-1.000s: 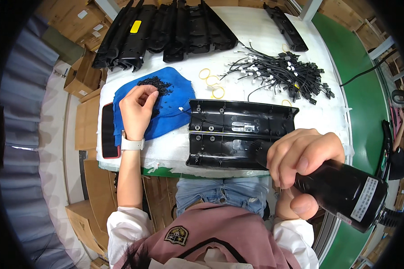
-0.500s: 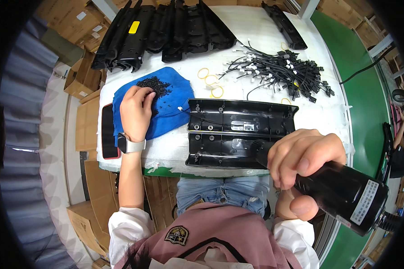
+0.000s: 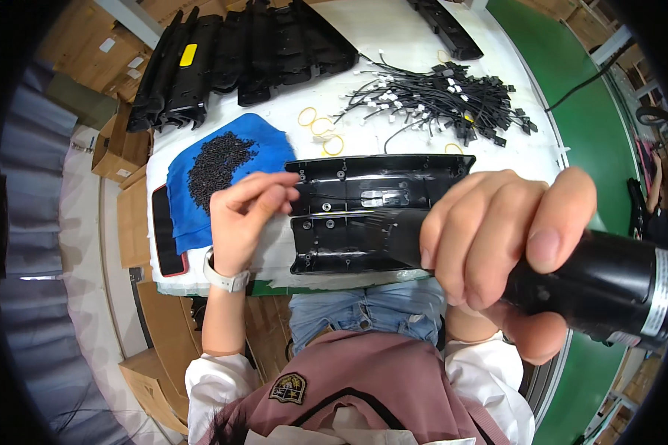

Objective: Assemble components into a plastic housing using an electric screwdriver on an assembly line.

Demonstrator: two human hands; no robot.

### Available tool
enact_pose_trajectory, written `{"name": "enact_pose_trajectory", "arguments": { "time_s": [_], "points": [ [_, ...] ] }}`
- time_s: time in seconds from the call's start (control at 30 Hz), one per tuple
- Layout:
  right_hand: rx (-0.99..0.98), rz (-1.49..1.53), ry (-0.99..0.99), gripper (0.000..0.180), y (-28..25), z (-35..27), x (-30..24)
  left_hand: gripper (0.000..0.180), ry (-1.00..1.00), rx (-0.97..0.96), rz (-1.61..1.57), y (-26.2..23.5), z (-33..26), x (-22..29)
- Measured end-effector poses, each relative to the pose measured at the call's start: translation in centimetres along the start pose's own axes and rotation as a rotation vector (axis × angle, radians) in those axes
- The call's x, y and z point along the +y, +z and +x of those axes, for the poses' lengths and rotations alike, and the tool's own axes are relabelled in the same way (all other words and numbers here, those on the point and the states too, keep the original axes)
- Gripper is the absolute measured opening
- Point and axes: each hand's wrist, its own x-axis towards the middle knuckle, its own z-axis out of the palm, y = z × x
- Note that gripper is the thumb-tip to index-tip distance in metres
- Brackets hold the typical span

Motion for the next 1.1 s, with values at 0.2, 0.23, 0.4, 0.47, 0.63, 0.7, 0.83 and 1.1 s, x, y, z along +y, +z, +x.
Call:
{"name": "enact_pose_trajectory", "arguments": {
  "time_s": [0.2,0.23,0.4,0.47,0.63,0.7,0.83,1.1],
  "points": [
    [0.111,0.079,-0.126,0.037,0.8,0.6,0.1,0.015,-0.082,-0.166,-0.204,2.1,-1.2,0.4],
    [0.115,0.084,-0.139,0.037,0.7,0.6,-0.1,0.015,-0.059,-0.202,-0.243,2.3,-1.2,0.3],
    [0.088,0.119,-0.100,0.036,0.5,0.0,0.0,0.018,-0.051,-0.229,-0.283,2.8,-1.3,0.0],
    [0.066,0.119,-0.087,0.036,0.5,-0.1,0.1,0.019,-0.034,-0.237,-0.274,2.9,-1.3,-0.2],
    [0.034,0.140,-0.064,0.037,0.4,-0.3,0.2,0.019,-0.028,-0.277,-0.218,3.0,-1.3,-0.2],
    [0.018,0.138,-0.059,0.037,0.4,-0.3,0.0,0.018,-0.005,-0.285,-0.184,3.2,-1.2,-0.2],
    [0.029,0.131,-0.005,0.037,0.5,-0.5,-0.3,0.018,0.052,-0.307,-0.108,3.3,-1.4,-0.3],
    [0.307,0.200,0.090,0.033,1.1,-0.9,-0.6,0.014,0.041,-0.206,-0.200,4.1,-2.1,-0.3]
  ]
}}
